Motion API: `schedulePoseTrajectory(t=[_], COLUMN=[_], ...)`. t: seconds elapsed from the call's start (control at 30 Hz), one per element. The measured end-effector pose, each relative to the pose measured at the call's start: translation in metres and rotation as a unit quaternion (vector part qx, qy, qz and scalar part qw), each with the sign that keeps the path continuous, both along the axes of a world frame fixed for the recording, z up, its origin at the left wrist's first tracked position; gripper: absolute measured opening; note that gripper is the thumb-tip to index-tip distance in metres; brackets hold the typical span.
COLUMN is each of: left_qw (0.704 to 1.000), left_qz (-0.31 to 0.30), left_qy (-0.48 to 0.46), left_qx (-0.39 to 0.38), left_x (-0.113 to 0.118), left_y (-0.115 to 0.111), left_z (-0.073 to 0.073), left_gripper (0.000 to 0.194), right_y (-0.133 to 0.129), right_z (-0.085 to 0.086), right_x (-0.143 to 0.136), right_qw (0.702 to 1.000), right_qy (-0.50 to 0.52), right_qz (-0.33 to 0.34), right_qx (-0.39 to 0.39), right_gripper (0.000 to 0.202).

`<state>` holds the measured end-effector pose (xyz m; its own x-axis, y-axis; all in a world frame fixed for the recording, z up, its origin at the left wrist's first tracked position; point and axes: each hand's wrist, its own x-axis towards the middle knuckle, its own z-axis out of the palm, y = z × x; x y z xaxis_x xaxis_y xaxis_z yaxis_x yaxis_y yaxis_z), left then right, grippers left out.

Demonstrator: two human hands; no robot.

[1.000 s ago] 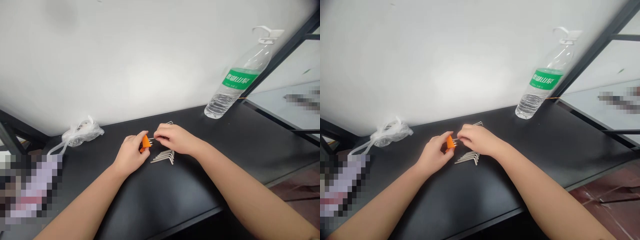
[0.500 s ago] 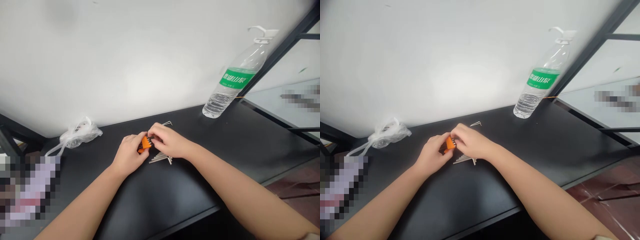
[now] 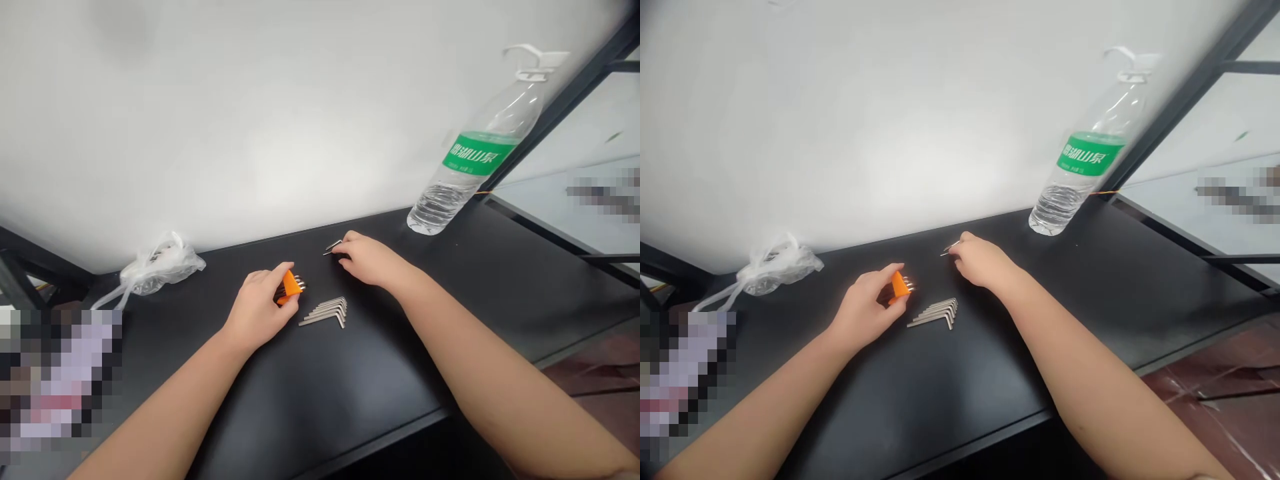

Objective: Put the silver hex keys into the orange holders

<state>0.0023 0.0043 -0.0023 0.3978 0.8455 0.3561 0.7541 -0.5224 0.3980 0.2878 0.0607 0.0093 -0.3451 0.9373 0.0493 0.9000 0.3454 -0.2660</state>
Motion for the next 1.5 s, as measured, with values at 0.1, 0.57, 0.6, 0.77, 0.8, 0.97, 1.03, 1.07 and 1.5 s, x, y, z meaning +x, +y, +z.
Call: schedulePoseTrajectory(t=[0.1, 0.57, 0.6, 0.77, 0.8, 0.97, 1.03, 1.07, 1.5], left_qw=[1.0, 0.999, 0.999, 0.999, 0.999, 0.998, 0.998, 0.999, 0.999], left_qz=[0.0, -0.015, -0.015, -0.021, -0.022, -0.039, -0.04, -0.035, -0.024], left_qy=[-0.003, 0.03, 0.037, 0.042, 0.041, 0.043, 0.039, 0.036, 0.006], left_qx=[0.001, 0.012, 0.007, -0.004, -0.005, -0.011, -0.014, -0.014, -0.021], left_x=[0.001, 0.003, 0.003, 0.005, 0.005, 0.005, 0.005, 0.005, 0.003], left_y=[-0.001, -0.002, -0.002, -0.004, -0.004, -0.003, -0.003, -0.003, -0.001], left_z=[0.001, 0.005, 0.006, 0.01, 0.01, 0.009, 0.009, 0.008, 0.004], left_gripper=[0.052, 0.043, 0.041, 0.037, 0.037, 0.036, 0.037, 0.038, 0.046], right_y=[-0.006, -0.036, -0.036, -0.035, -0.035, -0.038, -0.039, -0.04, -0.045], right_z=[0.005, 0.029, 0.029, 0.026, 0.025, 0.025, 0.026, 0.026, 0.034], right_x=[-0.009, -0.046, -0.047, -0.043, -0.042, -0.041, -0.041, -0.04, -0.033], right_qw=[0.999, 0.966, 0.965, 0.961, 0.962, 0.963, 0.964, 0.964, 0.962], right_qy=[-0.039, 0.191, 0.189, 0.174, 0.169, 0.155, 0.154, 0.153, 0.172], right_qz=[-0.018, 0.175, 0.181, 0.209, 0.212, 0.214, 0.21, 0.207, 0.198], right_qx=[0.005, 0.014, 0.018, 0.043, 0.046, 0.048, 0.056, 0.061, 0.078], right_gripper=[0.014, 0.013, 0.015, 0.023, 0.024, 0.025, 0.025, 0.026, 0.03])
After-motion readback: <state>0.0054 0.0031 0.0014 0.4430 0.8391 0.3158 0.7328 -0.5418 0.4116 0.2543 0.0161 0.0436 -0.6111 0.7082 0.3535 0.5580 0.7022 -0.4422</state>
